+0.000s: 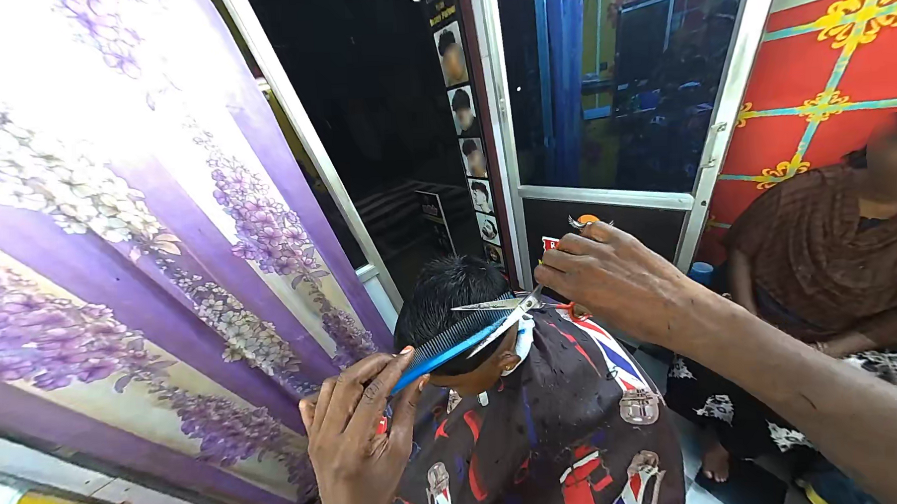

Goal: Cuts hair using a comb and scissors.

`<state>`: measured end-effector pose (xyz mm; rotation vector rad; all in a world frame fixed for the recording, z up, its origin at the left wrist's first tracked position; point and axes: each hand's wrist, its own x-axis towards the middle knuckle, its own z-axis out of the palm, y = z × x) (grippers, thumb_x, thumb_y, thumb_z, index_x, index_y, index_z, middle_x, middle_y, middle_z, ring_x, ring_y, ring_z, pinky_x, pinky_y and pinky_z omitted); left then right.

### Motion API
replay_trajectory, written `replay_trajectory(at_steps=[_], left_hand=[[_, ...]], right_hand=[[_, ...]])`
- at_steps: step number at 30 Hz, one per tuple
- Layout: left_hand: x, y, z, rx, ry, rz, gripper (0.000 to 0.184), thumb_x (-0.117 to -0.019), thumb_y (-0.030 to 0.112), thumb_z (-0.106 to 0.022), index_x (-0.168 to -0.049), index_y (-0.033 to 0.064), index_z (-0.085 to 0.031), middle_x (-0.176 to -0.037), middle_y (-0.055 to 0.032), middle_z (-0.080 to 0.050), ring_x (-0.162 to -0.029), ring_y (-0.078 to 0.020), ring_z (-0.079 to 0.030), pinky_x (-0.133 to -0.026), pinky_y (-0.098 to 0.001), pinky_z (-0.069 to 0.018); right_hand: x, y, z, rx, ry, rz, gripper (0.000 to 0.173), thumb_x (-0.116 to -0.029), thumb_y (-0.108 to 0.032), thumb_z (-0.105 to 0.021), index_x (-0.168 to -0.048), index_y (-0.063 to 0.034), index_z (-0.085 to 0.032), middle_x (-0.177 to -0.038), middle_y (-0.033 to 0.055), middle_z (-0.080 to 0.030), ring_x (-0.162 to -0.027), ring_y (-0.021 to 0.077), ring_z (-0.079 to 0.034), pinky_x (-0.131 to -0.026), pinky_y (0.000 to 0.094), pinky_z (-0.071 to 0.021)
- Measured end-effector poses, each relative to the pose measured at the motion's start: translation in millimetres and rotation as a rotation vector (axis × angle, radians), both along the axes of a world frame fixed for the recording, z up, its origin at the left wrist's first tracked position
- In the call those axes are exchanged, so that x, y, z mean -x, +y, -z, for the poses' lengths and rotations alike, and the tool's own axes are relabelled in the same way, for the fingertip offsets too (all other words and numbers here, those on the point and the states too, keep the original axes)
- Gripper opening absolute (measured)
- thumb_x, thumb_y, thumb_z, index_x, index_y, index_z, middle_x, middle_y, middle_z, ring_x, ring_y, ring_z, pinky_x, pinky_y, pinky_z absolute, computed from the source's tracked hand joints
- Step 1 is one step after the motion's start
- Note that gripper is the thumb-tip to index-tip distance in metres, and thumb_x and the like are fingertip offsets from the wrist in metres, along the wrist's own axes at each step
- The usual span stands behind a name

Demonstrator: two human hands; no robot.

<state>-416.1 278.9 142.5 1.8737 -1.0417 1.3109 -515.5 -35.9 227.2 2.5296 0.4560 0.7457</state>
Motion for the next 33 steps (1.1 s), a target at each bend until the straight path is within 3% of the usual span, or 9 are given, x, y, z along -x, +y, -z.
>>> replay_trajectory(at_steps=[4, 8, 10, 13, 19, 21, 25, 28, 33], left_hand=[[6, 0, 3, -0.027, -0.023, -0.004, 0.027, -0.0964, 0.039, -0.07, -0.119, 0.0233, -0.074, -0.109, -0.0008, -0.072, -0.096, -0.0117, -0.063, -0.084, -0.0372, -0.0388], [16, 1, 4, -0.31, 0.001, -0.025, 0.03, -0.1019, 0.045, -0.059, -0.123, 0.0278, -0.071, -0.112, 0.0015, -0.071, -0.094, -0.0143, -0.061, -0.084, -0.0388, -0.0383], [13, 0, -3, -0.299, 0.011, -0.056, 0.031, -0.1014, 0.046, -0.058, -0.122, 0.0269, -0.073, -0.111, 0.0002, -0.072, -0.092, -0.0156, -0.063, -0.08, -0.0399, -0.0402], [9, -4, -21, -0.228, 0.042, -0.072, 0.031, -0.0993, 0.046, -0.061, -0.117, 0.0255, -0.077, -0.107, 0.0005, -0.074, -0.092, -0.0141, -0.064, -0.078, -0.0402, -0.0403], [-10, -12, -50, -0.178, 0.022, -0.141, 0.032, -0.0947, 0.041, -0.063, -0.112, 0.0205, -0.08, -0.105, -0.0006, -0.074, -0.087, -0.0151, -0.064, -0.075, -0.0417, -0.041], [-19, -13, -55, -0.168, 0.02, -0.146, 0.032, -0.0941, 0.042, -0.064, -0.112, 0.0205, -0.08, -0.107, -0.0006, -0.074, -0.089, -0.016, -0.065, -0.075, -0.0426, -0.0415], [-25, -16, -58, -0.147, 0.0, -0.126, 0.033, -0.0935, 0.041, -0.066, -0.116, 0.0201, -0.079, -0.112, -0.0008, -0.072, -0.092, -0.0168, -0.062, -0.078, -0.0446, -0.039], [-26, -16, -58, -0.135, -0.019, -0.107, 0.032, -0.0934, 0.039, -0.068, -0.116, 0.0204, -0.079, -0.113, -0.0001, -0.072, -0.092, -0.0158, -0.061, -0.078, -0.0435, -0.0377], [-22, -15, -49, -0.062, -0.031, -0.056, 0.031, -0.0937, 0.036, -0.07, -0.118, 0.0186, -0.078, -0.113, -0.0025, -0.072, -0.094, -0.0163, -0.062, -0.08, -0.0421, -0.0401]], right_hand=[[-4, -7, 2, -0.09, -0.083, -0.056, 0.025, -0.0839, 0.006, -0.075, -0.103, -0.0096, -0.071, -0.085, 0.0071, -0.069, -0.078, 0.0266, -0.066, -0.071, 0.0425, -0.0501], [-7, -38, 1, -0.209, -0.198, -0.083, 0.026, -0.0853, 0.005, -0.071, -0.105, -0.0118, -0.072, -0.094, 0.0059, -0.073, -0.084, 0.0268, -0.07, -0.073, 0.045, -0.0532], [-11, -55, -3, -0.204, -0.154, -0.096, 0.027, -0.0849, 0.001, -0.075, -0.109, -0.0123, -0.072, -0.102, 0.0055, -0.073, -0.094, 0.0268, -0.07, -0.083, 0.0473, -0.0539], [-19, -67, -7, -0.192, -0.092, -0.141, 0.024, -0.0829, 0.004, -0.076, -0.1, -0.0127, -0.074, -0.091, 0.0039, -0.073, -0.083, 0.0242, -0.07, -0.079, 0.0455, -0.0541], [-26, -57, -23, -0.175, 0.127, -0.015, 0.032, -0.0815, 0.004, -0.077, -0.105, -0.017, -0.074, -0.092, 0.002, -0.073, -0.083, 0.0229, -0.07, -0.08, 0.0446, -0.0542], [-31, -55, -30, -0.149, 0.201, -0.012, 0.027, -0.0803, -0.008, -0.082, -0.103, -0.0183, -0.071, -0.09, 0.0004, -0.072, -0.082, 0.0205, -0.069, -0.079, 0.0438, -0.0539], [-40, -41, -39, -0.08, 0.274, -0.025, 0.052, -0.0725, -0.045, -0.089, -0.111, -0.0169, -0.069, -0.099, 0.0009, -0.069, -0.093, 0.0212, -0.066, -0.079, 0.0431, -0.0519], [-43, -23, -43, -0.056, 0.258, -0.019, 0.047, -0.076, -0.032, -0.089, -0.116, -0.0155, -0.071, -0.102, 0.0028, -0.07, -0.094, 0.0234, -0.067, -0.08, 0.0431, -0.0525], [-31, -22, -46, -0.085, 0.168, -0.02, 0.029, -0.0842, 0.001, -0.077, -0.107, -0.0152, -0.072, -0.09, 0.0035, -0.071, -0.085, 0.0245, -0.069, -0.086, 0.0467, -0.0545]])
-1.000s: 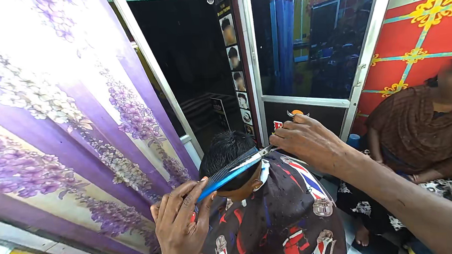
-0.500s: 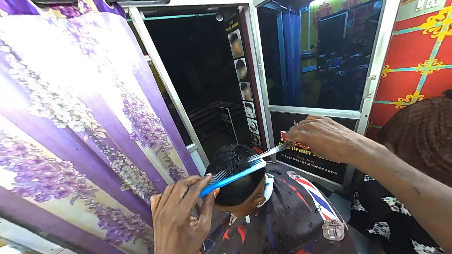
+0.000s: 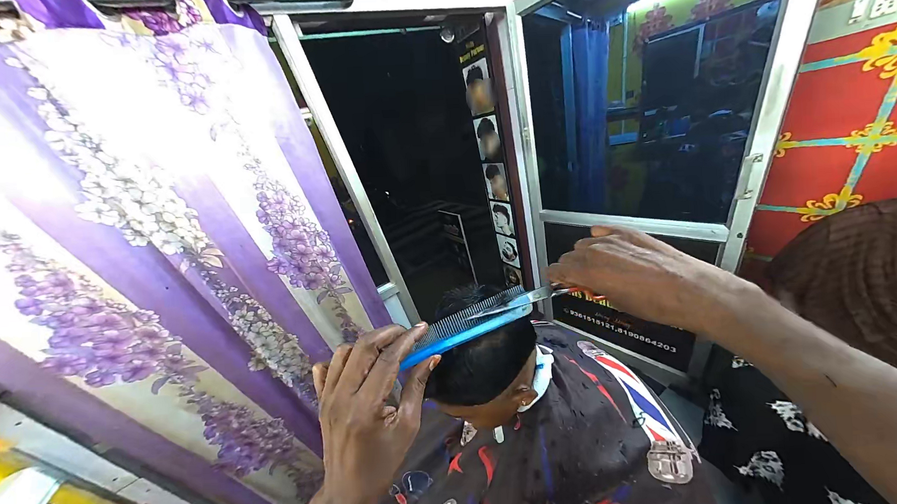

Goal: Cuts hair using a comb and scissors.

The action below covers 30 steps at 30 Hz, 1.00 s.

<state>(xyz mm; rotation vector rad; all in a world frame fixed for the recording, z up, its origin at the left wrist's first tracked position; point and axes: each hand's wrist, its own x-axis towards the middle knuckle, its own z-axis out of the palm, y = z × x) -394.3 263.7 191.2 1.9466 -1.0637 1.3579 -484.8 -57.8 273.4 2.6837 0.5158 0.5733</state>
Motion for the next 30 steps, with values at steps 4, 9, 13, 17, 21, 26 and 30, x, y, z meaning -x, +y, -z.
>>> replay_trajectory(at_steps=[4, 9, 13, 17, 21, 26, 30], left_hand=[[15, 12, 58, -0.02, -0.003, 0.112, 0.03, -0.0987, 0.045, -0.065, -0.124, 0.0283, -0.068, -0.114, 0.0029, -0.069, -0.101, -0.014, -0.063, -0.087, -0.0372, -0.0452], [-8, 28, 113, 0.038, 0.135, 0.202, 0.032, -0.0995, 0.046, -0.063, -0.126, 0.0293, -0.068, -0.116, 0.0056, -0.067, -0.104, -0.0113, -0.062, -0.09, -0.0343, -0.0469], [-34, 24, 101, 0.17, 0.234, 0.341, 0.033, -0.0997, 0.048, -0.062, -0.125, 0.0283, -0.071, -0.117, 0.0041, -0.069, -0.107, -0.0105, -0.063, -0.091, -0.0358, -0.0493], [-51, 15, 80, 0.236, 0.325, 0.38, 0.032, -0.0984, 0.041, -0.064, -0.118, 0.0188, -0.076, -0.114, 0.0007, -0.072, -0.107, -0.013, -0.067, -0.092, -0.0405, -0.0544], [-74, 10, 61, 0.216, 0.391, 0.353, 0.032, -0.0978, 0.042, -0.063, -0.116, 0.0202, -0.077, -0.114, 0.0067, -0.072, -0.107, -0.01, -0.066, -0.092, -0.0406, -0.0545], [-94, 6, 45, 0.208, 0.354, 0.288, 0.034, -0.0945, 0.045, -0.066, -0.118, 0.0238, -0.076, -0.117, 0.0077, -0.07, -0.109, -0.011, -0.065, -0.091, -0.0441, -0.0519], [-94, 6, 38, 0.233, 0.269, 0.274, 0.032, -0.0916, 0.041, -0.07, -0.118, 0.0237, -0.076, -0.118, 0.0065, -0.069, -0.106, -0.0121, -0.062, -0.087, -0.0422, -0.0483]], right_hand=[[9, -18, -1, -0.074, -0.146, -0.015, 0.029, -0.0801, -0.001, -0.082, -0.103, -0.0166, -0.074, -0.089, 0.0012, -0.073, -0.08, 0.0232, -0.071, -0.076, 0.0469, -0.0549], [10, -24, -15, 0.03, -0.232, -0.06, 0.029, -0.0828, 0.007, -0.074, -0.103, -0.0143, -0.074, -0.089, 0.003, -0.072, -0.081, 0.0246, -0.069, -0.074, 0.0463, -0.0536], [9, -3, -39, 0.132, -0.117, -0.021, 0.032, -0.0804, -0.003, -0.082, -0.108, -0.0174, -0.075, -0.099, 0.0005, -0.074, -0.09, 0.0229, -0.071, -0.085, 0.0468, -0.055], [3, 20, -60, 0.214, -0.002, 0.076, 0.033, -0.0782, -0.002, -0.083, -0.105, -0.0203, -0.075, -0.093, -0.0022, -0.074, -0.084, 0.02, -0.07, -0.08, 0.0435, -0.0544], [-11, 26, -77, 0.252, 0.107, 0.121, 0.025, -0.0839, -0.007, -0.079, -0.104, -0.0209, -0.074, -0.089, -0.0027, -0.073, -0.081, 0.0185, -0.069, -0.077, 0.0422, -0.0549], [-28, 37, -88, 0.265, 0.296, 0.276, 0.033, -0.081, -0.031, -0.084, -0.11, -0.0225, -0.072, -0.096, -0.0042, -0.072, -0.089, 0.0166, -0.068, -0.08, 0.0434, -0.0531], [-41, 48, -85, 0.281, 0.379, 0.308, 0.052, -0.0745, -0.046, -0.089, -0.116, -0.0202, -0.07, -0.107, -0.0017, -0.07, -0.099, 0.0186, -0.066, -0.087, 0.0451, -0.0505]])
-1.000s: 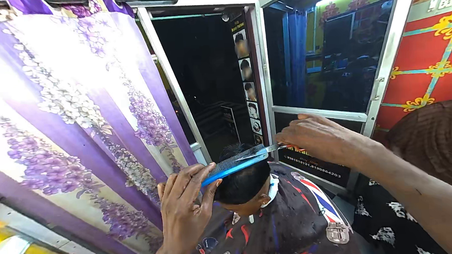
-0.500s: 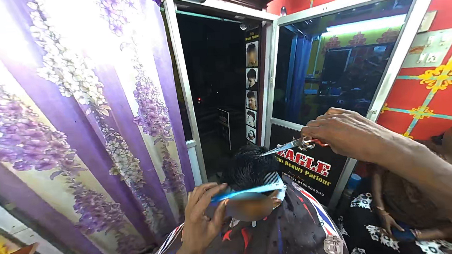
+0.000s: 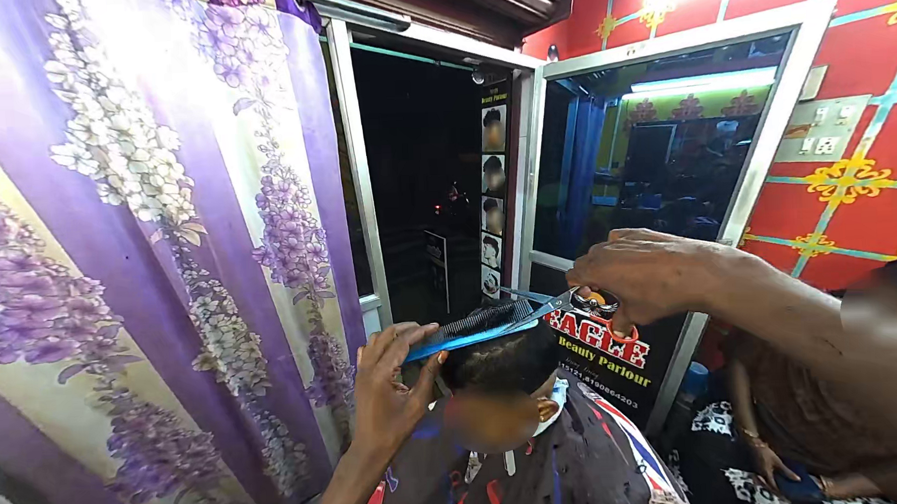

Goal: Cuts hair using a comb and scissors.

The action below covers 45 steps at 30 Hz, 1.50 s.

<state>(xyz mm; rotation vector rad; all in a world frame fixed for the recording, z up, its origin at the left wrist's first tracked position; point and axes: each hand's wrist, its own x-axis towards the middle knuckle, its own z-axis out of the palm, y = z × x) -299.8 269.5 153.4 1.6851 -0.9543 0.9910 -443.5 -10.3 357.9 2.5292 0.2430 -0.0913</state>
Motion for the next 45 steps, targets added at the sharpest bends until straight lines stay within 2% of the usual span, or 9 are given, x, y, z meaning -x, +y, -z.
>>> replay_trajectory(at_steps=[4, 9, 14, 20, 24, 34, 36, 40, 45], left_hand=[[3, 3, -1, 0.009, -0.049, 0.015, 0.032, -0.0916, 0.038, -0.072, -0.119, 0.0222, -0.076, -0.118, 0.0058, -0.07, -0.107, -0.0124, -0.063, -0.088, -0.0412, -0.0493], [11, 6, -5, -0.023, -0.067, 0.001, 0.033, -0.0918, 0.039, -0.072, -0.12, 0.023, -0.076, -0.118, 0.006, -0.069, -0.106, -0.0115, -0.062, -0.087, -0.0405, -0.0476], [16, 7, -6, -0.034, -0.063, 0.015, 0.032, -0.0922, 0.039, -0.072, -0.121, 0.025, -0.076, -0.117, 0.0075, -0.069, -0.105, -0.0104, -0.062, -0.086, -0.0388, -0.0482], [29, 4, 13, 0.015, -0.12, 0.055, 0.031, -0.0965, 0.038, -0.069, -0.121, 0.021, -0.074, -0.115, -0.0005, -0.071, -0.106, -0.0145, -0.066, -0.09, -0.0375, -0.0545], [45, 6, 31, -0.288, -0.296, 0.044, 0.032, -0.1026, 0.048, -0.056, -0.127, 0.0305, -0.066, -0.116, 0.0034, -0.068, -0.102, -0.0139, -0.062, -0.087, -0.0369, -0.0445], [-17, -12, -20, -0.195, 0.069, 0.068, 0.034, -0.0961, 0.051, -0.061, -0.114, 0.0262, -0.077, -0.11, 0.0122, -0.071, -0.105, -0.007, -0.065, -0.091, -0.0426, -0.0529], [-19, -13, -24, -0.187, 0.047, 0.065, 0.034, -0.0943, 0.049, -0.064, -0.116, 0.0262, -0.077, -0.116, 0.0114, -0.07, -0.11, -0.0089, -0.064, -0.094, -0.0465, -0.0496], [-13, -12, -30, -0.14, -0.026, 0.054, 0.033, -0.0909, 0.043, -0.071, -0.119, 0.0254, -0.076, -0.118, 0.0096, -0.069, -0.11, -0.0104, -0.062, -0.092, -0.0436, -0.0485], [-5, -9, -36, -0.153, -0.107, 0.026, 0.033, -0.091, 0.041, -0.072, -0.12, 0.0258, -0.076, -0.12, 0.0085, -0.069, -0.11, -0.011, -0.062, -0.091, -0.043, -0.0471]], right_hand=[[-8, 19, 5, 0.029, -0.002, -0.05, 0.047, -0.0799, -0.03, -0.086, -0.121, -0.0168, -0.069, -0.113, 0.0039, -0.07, -0.106, 0.0251, -0.065, -0.09, 0.0472, -0.0507], [0, 20, 5, 0.091, -0.131, -0.209, 0.015, -0.0915, -0.004, -0.071, -0.101, -0.0147, -0.072, -0.087, 0.0031, -0.071, -0.083, 0.0225, -0.069, -0.077, 0.0429, -0.0526], [11, 14, 0, 0.064, -0.052, -0.089, 0.027, -0.0829, -0.023, -0.081, -0.108, -0.0204, -0.072, -0.099, -0.0013, -0.071, -0.092, 0.0196, -0.067, -0.084, 0.0447, -0.0505], [14, -9, 11, -0.051, -0.221, -0.179, 0.023, -0.0878, -0.003, -0.074, -0.104, -0.0186, -0.072, -0.087, -0.0001, -0.072, -0.081, 0.0208, -0.069, -0.079, 0.0439, -0.0538], [14, -48, 15, -0.129, -0.422, -0.255, 0.03, -0.0829, -0.008, -0.081, -0.11, -0.0182, -0.072, -0.097, 0.0003, -0.074, -0.088, 0.0225, -0.07, -0.08, 0.0457, -0.0546], [-9, -60, 2, -0.188, -0.111, -0.051, 0.02, -0.0889, -0.01, -0.074, -0.105, -0.021, -0.072, -0.088, -0.0001, -0.071, -0.082, 0.021, -0.069, -0.072, 0.047, -0.0547], [-10, -53, -2, -0.222, 0.007, 0.023, 0.018, -0.0885, -0.018, -0.078, -0.105, -0.0212, -0.071, -0.086, -0.0011, -0.069, -0.079, 0.0187, -0.066, -0.071, 0.0462, -0.0534], [-10, -37, 10, -0.203, 0.095, 0.027, 0.049, -0.0758, -0.045, -0.089, -0.112, -0.019, -0.069, -0.099, -0.0024, -0.069, -0.091, 0.0166, -0.066, -0.081, 0.0461, -0.0534], [-10, -25, 22, -0.125, -0.039, -0.172, 0.024, -0.0857, -0.022, -0.08, -0.108, -0.0184, -0.072, -0.096, -0.0005, -0.071, -0.089, 0.0188, -0.069, -0.078, 0.0432, -0.0552]])
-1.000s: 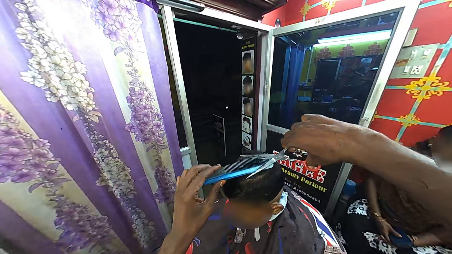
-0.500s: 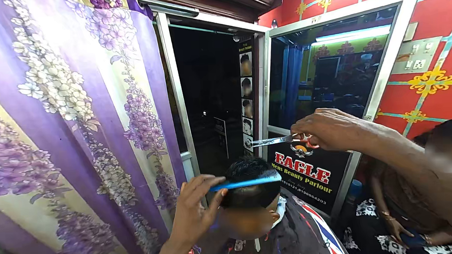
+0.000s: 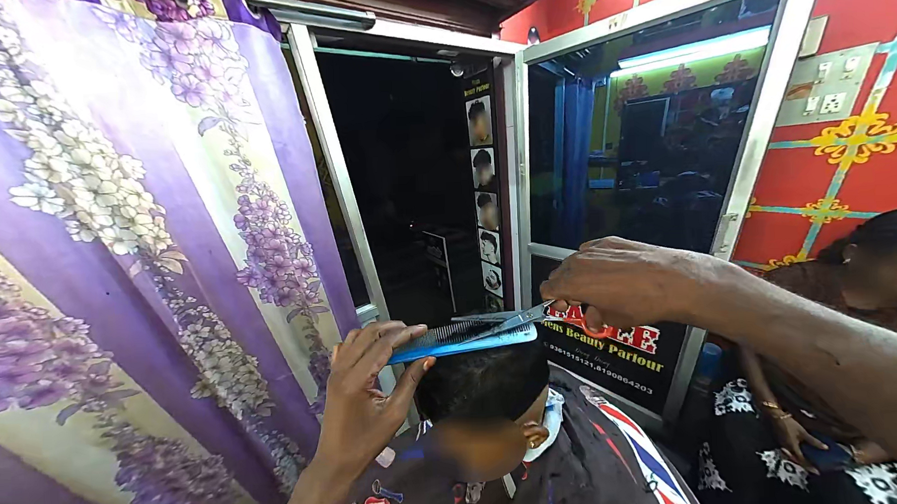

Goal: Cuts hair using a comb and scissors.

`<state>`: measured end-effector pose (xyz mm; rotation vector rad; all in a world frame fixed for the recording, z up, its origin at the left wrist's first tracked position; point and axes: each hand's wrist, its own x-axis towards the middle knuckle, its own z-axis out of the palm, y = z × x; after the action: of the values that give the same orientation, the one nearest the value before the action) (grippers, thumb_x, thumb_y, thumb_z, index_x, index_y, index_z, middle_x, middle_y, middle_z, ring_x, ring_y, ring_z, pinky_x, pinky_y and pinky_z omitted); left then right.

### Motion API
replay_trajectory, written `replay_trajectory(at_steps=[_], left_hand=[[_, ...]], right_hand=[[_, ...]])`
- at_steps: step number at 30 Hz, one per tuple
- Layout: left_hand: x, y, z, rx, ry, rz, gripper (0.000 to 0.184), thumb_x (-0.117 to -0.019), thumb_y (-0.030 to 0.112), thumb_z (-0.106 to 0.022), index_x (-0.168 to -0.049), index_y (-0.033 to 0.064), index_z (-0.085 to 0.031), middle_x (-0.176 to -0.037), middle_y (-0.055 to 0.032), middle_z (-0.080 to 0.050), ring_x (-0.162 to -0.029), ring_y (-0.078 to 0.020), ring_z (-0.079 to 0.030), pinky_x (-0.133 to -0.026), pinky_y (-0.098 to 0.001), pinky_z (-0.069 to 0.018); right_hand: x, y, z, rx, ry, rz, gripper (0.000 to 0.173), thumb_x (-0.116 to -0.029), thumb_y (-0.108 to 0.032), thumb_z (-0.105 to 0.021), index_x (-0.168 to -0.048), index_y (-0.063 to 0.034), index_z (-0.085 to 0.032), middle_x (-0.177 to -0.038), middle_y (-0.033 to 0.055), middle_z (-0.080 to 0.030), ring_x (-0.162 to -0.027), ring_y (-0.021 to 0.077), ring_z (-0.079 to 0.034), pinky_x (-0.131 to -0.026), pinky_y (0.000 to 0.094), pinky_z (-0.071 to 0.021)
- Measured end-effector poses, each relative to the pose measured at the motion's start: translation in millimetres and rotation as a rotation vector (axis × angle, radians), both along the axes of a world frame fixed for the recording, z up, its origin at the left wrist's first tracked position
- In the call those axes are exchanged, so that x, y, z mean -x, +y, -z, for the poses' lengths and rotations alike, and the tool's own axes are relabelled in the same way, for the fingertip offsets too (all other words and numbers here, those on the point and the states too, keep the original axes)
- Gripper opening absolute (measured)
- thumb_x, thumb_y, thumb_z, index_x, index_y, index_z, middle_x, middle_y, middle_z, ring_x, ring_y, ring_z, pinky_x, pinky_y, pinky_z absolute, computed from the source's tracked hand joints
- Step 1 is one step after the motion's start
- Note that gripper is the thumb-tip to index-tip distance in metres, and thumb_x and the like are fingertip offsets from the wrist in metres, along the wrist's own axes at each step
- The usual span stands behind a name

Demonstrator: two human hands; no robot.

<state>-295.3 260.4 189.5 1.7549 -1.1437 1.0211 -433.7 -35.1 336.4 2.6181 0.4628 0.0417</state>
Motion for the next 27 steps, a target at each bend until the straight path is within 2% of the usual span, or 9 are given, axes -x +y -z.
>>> replay_trajectory(at_steps=[4, 8, 11, 13, 16, 19, 21, 23, 27], left_hand=[[13, 4, 0, 0.03, 0.012, -0.022, 0.032, -0.0934, 0.04, -0.07, -0.119, 0.022, -0.076, -0.119, 0.006, -0.07, -0.109, -0.0124, -0.063, -0.091, -0.0414, -0.0484], [40, 15, 22, 0.047, 0.09, 0.072, 0.03, -0.1, 0.04, -0.063, -0.118, 0.0182, -0.074, -0.114, 0.0011, -0.072, -0.107, -0.0124, -0.067, -0.091, -0.0337, -0.0571], [52, 26, 28, -0.243, -0.057, 0.06, 0.031, -0.1005, 0.047, -0.061, -0.126, 0.0311, -0.069, -0.117, 0.0043, -0.069, -0.106, -0.0118, -0.061, -0.09, -0.0378, -0.042], [48, 21, 16, -0.274, -0.097, 0.028, 0.031, -0.1007, 0.049, -0.059, -0.124, 0.0322, -0.07, -0.115, 0.0056, -0.07, -0.104, -0.0107, -0.062, -0.088, -0.0388, -0.0432], [34, 6, -13, -0.262, -0.087, -0.007, 0.03, -0.0995, 0.046, -0.059, -0.115, 0.0275, -0.076, -0.111, 0.0067, -0.073, -0.1, -0.0092, -0.065, -0.083, -0.0402, -0.0481], [17, -7, -34, -0.31, -0.062, -0.063, 0.033, -0.0972, 0.049, -0.057, -0.111, 0.0269, -0.078, -0.108, 0.0111, -0.073, -0.098, -0.0082, -0.067, -0.083, -0.0434, -0.0514], [10, -11, -39, -0.326, -0.049, -0.084, 0.034, -0.0961, 0.051, -0.057, -0.111, 0.0274, -0.077, -0.107, 0.0127, -0.072, -0.098, -0.0075, -0.066, -0.084, -0.0431, -0.0528], [8, -14, -40, -0.316, -0.058, -0.092, 0.034, -0.095, 0.05, -0.059, -0.112, 0.0264, -0.077, -0.11, 0.0117, -0.071, -0.102, -0.0091, -0.065, -0.085, -0.0451, -0.0494], [6, -18, -39, -0.282, -0.059, -0.089, 0.037, -0.0929, 0.049, -0.063, -0.119, 0.0252, -0.075, -0.117, 0.0093, -0.069, -0.107, -0.0119, -0.062, -0.089, -0.0478, -0.0465]], right_hand=[[19, -5, -1, -0.035, -0.117, -0.025, 0.015, -0.089, -0.006, -0.075, -0.098, -0.0181, -0.072, -0.077, -0.0018, -0.069, -0.072, 0.0177, -0.067, -0.072, 0.0417, -0.0538], [35, -41, 4, -0.147, -0.276, 0.036, 0.02, -0.0876, -0.008, -0.075, -0.101, -0.0217, -0.072, -0.084, -0.0031, -0.07, -0.076, 0.0181, -0.068, -0.07, 0.044, -0.0552], [40, -72, 22, -0.182, -0.38, 0.057, 0.027, -0.0858, -0.007, -0.078, -0.109, -0.0208, -0.072, -0.098, -0.0024, -0.073, -0.089, 0.0202, -0.07, -0.081, 0.046, -0.0555], [38, -82, 31, -0.219, -0.345, 0.071, 0.025, -0.0864, -0.004, -0.074, -0.103, -0.0216, -0.071, -0.092, -0.0032, -0.073, -0.081, 0.0193, -0.07, -0.073, 0.0451, -0.0559], [32, -81, 36, -0.32, -0.162, 0.139, 0.024, -0.087, -0.014, -0.079, -0.107, -0.0233, -0.071, -0.096, -0.0043, -0.072, -0.087, 0.0175, -0.069, -0.078, 0.0459, -0.0559], [27, -72, 36, -0.355, -0.003, 0.174, 0.025, -0.0891, -0.006, -0.073, -0.109, -0.021, -0.072, -0.089, 0.0, -0.071, -0.079, 0.0196, -0.068, -0.071, 0.045, -0.0554], [23, -69, 35, -0.383, 0.106, 0.17, 0.021, -0.0875, -0.016, -0.08, -0.107, -0.0191, -0.072, -0.084, -0.0002, -0.069, -0.076, 0.0182, -0.066, -0.07, 0.0448, -0.0542], [19, -64, 35, -0.385, 0.19, 0.171, 0.037, -0.0804, -0.033, -0.088, -0.109, -0.0188, -0.07, -0.09, -0.0015, -0.069, -0.083, 0.0171, -0.066, -0.075, 0.0474, -0.0542], [9, -48, 34, -0.328, 0.228, 0.174, 0.044, -0.0783, -0.043, -0.088, -0.107, -0.0161, -0.068, -0.087, 0.0008, -0.066, -0.079, 0.0181, -0.063, -0.072, 0.0467, -0.0521]])
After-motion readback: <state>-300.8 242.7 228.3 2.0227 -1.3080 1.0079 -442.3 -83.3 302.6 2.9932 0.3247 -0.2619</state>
